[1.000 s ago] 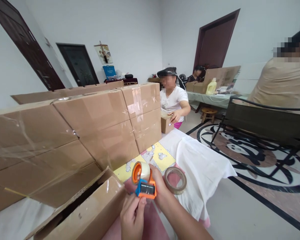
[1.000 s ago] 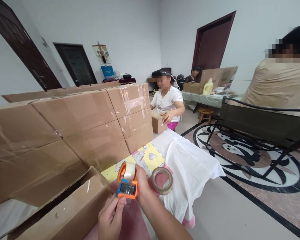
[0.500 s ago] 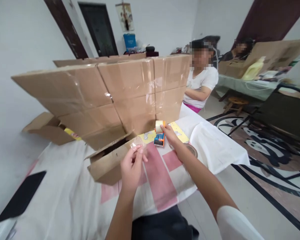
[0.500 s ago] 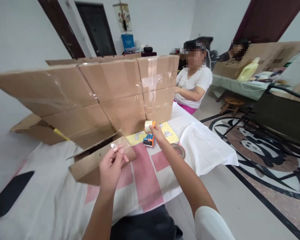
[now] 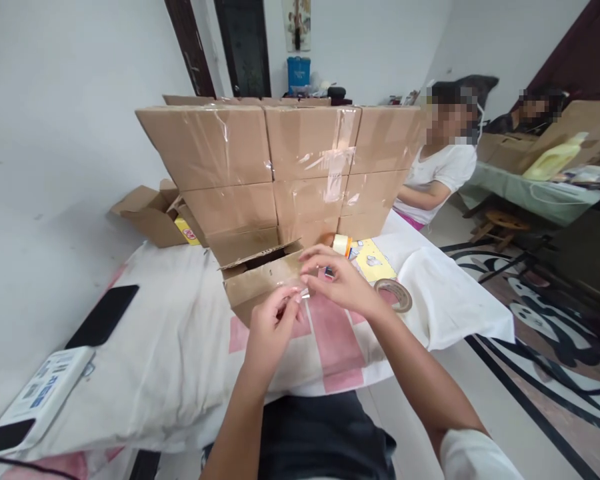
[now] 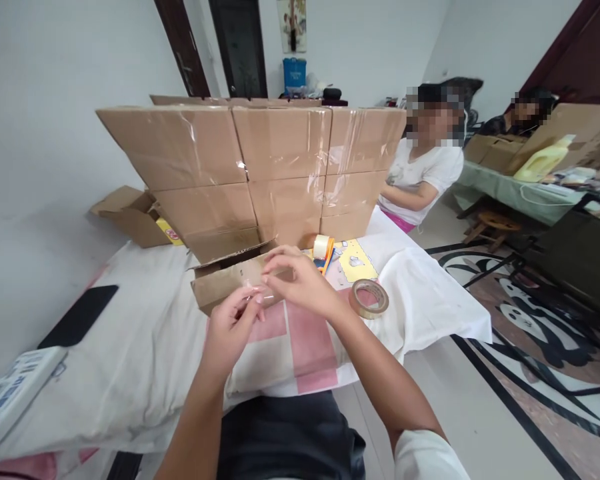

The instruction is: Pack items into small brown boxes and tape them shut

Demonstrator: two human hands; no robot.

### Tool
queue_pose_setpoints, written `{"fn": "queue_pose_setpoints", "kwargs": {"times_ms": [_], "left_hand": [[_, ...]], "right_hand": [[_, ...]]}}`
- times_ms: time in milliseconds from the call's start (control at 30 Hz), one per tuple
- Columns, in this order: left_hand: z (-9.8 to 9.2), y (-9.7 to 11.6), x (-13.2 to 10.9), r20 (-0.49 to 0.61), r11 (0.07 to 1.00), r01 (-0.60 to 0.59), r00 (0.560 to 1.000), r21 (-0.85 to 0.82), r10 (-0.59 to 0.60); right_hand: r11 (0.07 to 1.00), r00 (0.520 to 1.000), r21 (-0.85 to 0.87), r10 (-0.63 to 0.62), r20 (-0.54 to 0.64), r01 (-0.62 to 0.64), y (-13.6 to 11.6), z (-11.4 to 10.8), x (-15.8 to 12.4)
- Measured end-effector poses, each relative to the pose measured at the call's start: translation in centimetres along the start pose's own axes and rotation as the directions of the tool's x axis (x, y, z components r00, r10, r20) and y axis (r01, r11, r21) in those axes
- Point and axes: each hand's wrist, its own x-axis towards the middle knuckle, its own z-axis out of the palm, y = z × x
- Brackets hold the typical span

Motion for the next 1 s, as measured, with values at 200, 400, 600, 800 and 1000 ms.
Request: {"fn": "queue_pose_setpoints", "kwargs": {"times_ms": [200, 400, 600, 800, 1000], "left_hand": [[-4.6, 1.0, 1.0, -0.260, 0.920, 0.175, 0.962, 0.351, -0.083], [-5.3, -1.5, 4.9, 0.121, 0.431, -0.250, 0.945, 0.867, 0.303], [-5.1, -4.2, 5.3, 0.285, 0.393, -0.317, 0.948, 0.863, 0.139], [-6.2, -4.5, 5.2, 0.309, 0.403, -0.352, 0.936, 0.845, 0.170], [-5.4, -2.9, 5.8, 0.292, 0.417, -0.324, 0.946, 0.849, 0.140]], "right_hand": [[0.986, 0.960, -0.131, -0.135, -0.245, 0.105, -2.3, -1.6, 0.0], [0.997, 0.997, 0.031, 0.075, -0.026, -0.074, -1.3, -3.7, 2.7], [0.964, 0.950, -0.104, 0.258, 0.174, -0.243, 5.0, 0.4, 7.0], [0.926, 0.935, -0.276, 0.310, 0.171, -0.257, 10.3, 2.8, 9.0], [0.965, 0.944, -0.167, 0.236, 0.230, -0.200, 11.5, 2.6, 8.8]]}}
